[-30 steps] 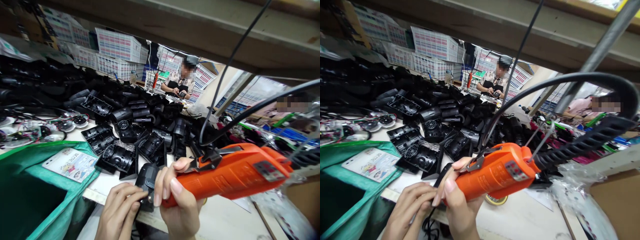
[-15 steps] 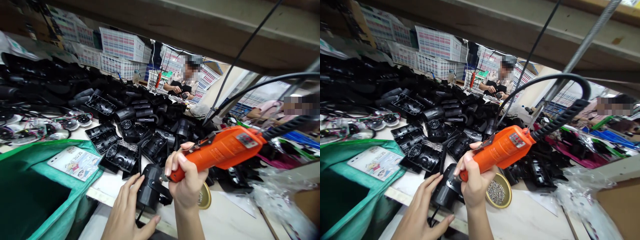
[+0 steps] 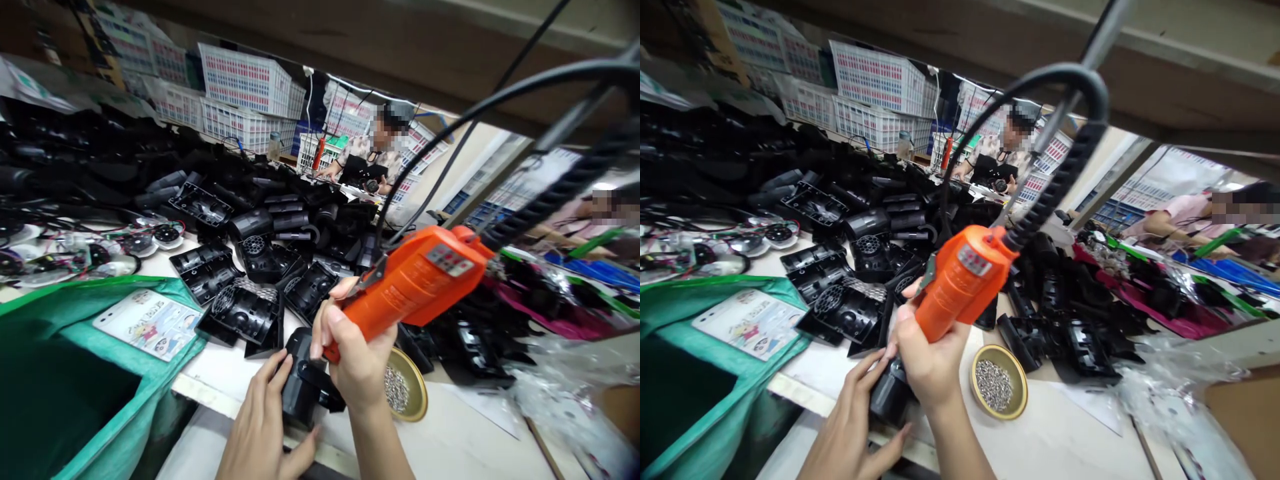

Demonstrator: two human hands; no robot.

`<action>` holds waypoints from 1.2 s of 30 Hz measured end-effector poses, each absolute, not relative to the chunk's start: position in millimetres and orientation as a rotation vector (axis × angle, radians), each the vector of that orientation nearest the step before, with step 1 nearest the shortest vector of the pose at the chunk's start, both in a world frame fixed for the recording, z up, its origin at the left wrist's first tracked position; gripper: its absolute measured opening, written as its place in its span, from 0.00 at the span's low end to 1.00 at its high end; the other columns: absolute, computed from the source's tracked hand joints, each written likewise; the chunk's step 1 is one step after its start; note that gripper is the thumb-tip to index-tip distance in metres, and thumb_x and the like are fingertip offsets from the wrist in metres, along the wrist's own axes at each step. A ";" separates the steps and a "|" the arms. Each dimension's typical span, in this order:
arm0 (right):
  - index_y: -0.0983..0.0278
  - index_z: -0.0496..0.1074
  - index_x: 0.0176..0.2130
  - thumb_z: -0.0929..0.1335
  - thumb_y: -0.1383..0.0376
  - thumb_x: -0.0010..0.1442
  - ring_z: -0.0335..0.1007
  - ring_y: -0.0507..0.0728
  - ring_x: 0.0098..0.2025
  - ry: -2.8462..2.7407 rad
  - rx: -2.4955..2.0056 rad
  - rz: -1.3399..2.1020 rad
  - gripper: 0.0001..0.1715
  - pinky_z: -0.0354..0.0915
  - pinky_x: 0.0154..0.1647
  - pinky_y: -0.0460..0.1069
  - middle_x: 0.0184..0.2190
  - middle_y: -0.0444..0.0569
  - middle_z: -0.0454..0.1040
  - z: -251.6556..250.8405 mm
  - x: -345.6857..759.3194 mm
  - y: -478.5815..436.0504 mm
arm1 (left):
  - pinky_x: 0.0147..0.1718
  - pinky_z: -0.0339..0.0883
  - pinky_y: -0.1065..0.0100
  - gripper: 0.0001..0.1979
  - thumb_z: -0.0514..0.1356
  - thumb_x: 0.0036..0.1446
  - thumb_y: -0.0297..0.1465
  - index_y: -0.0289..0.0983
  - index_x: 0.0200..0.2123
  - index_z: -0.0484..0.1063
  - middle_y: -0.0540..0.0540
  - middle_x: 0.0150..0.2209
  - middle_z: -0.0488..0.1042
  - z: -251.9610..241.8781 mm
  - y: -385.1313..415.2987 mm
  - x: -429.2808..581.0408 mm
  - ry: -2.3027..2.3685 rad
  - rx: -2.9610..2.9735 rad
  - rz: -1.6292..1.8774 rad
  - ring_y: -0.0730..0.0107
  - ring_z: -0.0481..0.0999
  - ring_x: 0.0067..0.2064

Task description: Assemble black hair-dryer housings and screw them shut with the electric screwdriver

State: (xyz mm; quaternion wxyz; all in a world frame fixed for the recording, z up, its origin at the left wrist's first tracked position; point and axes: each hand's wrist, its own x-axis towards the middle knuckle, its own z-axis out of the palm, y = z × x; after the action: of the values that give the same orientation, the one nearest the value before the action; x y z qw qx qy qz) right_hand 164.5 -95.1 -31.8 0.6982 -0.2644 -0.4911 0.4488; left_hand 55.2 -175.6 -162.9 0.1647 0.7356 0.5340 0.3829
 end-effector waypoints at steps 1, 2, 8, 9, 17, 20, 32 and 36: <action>0.59 0.72 0.42 0.70 0.68 0.64 0.62 0.46 0.14 -1.133 -0.606 1.014 0.06 0.59 0.16 0.41 0.19 0.34 0.66 -30.5 163.5 -94.0 | 0.60 0.72 0.42 0.38 0.61 0.61 0.30 0.40 0.71 0.48 0.30 0.67 0.61 -164.1 -175.5 57.3 1.511 2.072 1.114 0.42 0.68 0.67; 0.59 0.72 0.41 0.70 0.68 0.63 0.62 0.47 0.14 -1.176 -0.624 1.024 0.06 0.59 0.16 0.42 0.19 0.34 0.66 -29.2 162.5 -93.1 | 0.60 0.71 0.41 0.39 0.61 0.60 0.29 0.41 0.70 0.48 0.30 0.66 0.62 -165.4 -175.1 58.8 1.493 2.053 1.131 0.41 0.68 0.67; 0.60 0.70 0.38 0.70 0.69 0.57 0.61 0.49 0.15 -1.296 -0.681 1.106 0.08 0.59 0.16 0.45 0.19 0.35 0.66 -23.8 159.3 -90.8 | 0.57 0.72 0.39 0.41 0.63 0.56 0.26 0.42 0.69 0.48 0.33 0.62 0.63 -169.2 -170.7 62.1 1.451 1.957 1.168 0.41 0.71 0.63; 0.60 0.70 0.38 0.70 0.70 0.56 0.61 0.49 0.15 -1.301 -0.678 1.120 0.09 0.59 0.16 0.45 0.18 0.35 0.66 -23.7 159.4 -90.4 | 0.57 0.72 0.38 0.42 0.64 0.55 0.25 0.42 0.68 0.48 0.34 0.61 0.63 -168.8 -170.2 62.2 1.453 1.957 1.175 0.41 0.71 0.62; 0.60 0.71 0.36 0.70 0.70 0.53 0.60 0.48 0.14 -1.307 -0.671 1.198 0.09 0.57 0.15 0.44 0.18 0.34 0.65 -27.3 161.7 -86.7 | 0.58 0.71 0.42 0.42 0.63 0.49 0.21 0.41 0.67 0.53 0.35 0.61 0.64 -166.8 -168.9 62.7 1.451 1.955 1.228 0.42 0.71 0.63; 0.61 0.71 0.36 0.71 0.69 0.53 0.60 0.48 0.14 -1.306 -0.693 1.186 0.08 0.56 0.15 0.44 0.18 0.34 0.66 -32.0 163.2 -87.5 | 0.60 0.70 0.41 0.42 0.63 0.50 0.22 0.40 0.67 0.53 0.34 0.62 0.63 -168.8 -169.3 61.8 1.428 1.972 1.237 0.41 0.69 0.65; 0.58 0.72 0.43 0.71 0.65 0.62 0.63 0.48 0.16 -0.972 -0.698 0.735 0.08 0.60 0.19 0.42 0.20 0.34 0.67 -25.6 217.3 -142.7 | 0.56 0.65 0.40 0.36 0.62 0.58 0.31 0.44 0.68 0.53 0.33 0.65 0.64 -157.6 -164.8 43.8 1.550 2.225 1.073 0.38 0.66 0.66; 0.59 0.73 0.42 0.73 0.65 0.60 0.63 0.50 0.16 -0.891 -0.924 0.601 0.10 0.61 0.19 0.45 0.19 0.36 0.67 -29.8 252.6 -173.8 | 0.56 0.56 0.35 0.34 0.63 0.56 0.37 0.40 0.65 0.59 0.28 0.67 0.60 -131.8 -175.6 61.8 1.643 2.371 1.179 0.28 0.57 0.68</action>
State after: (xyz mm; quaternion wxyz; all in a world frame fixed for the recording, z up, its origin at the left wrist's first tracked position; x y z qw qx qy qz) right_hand 252.6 -173.8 -29.8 0.7594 -0.4241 -0.4091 0.2759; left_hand 61.8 -175.6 -131.8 0.0125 0.7608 0.5272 0.3783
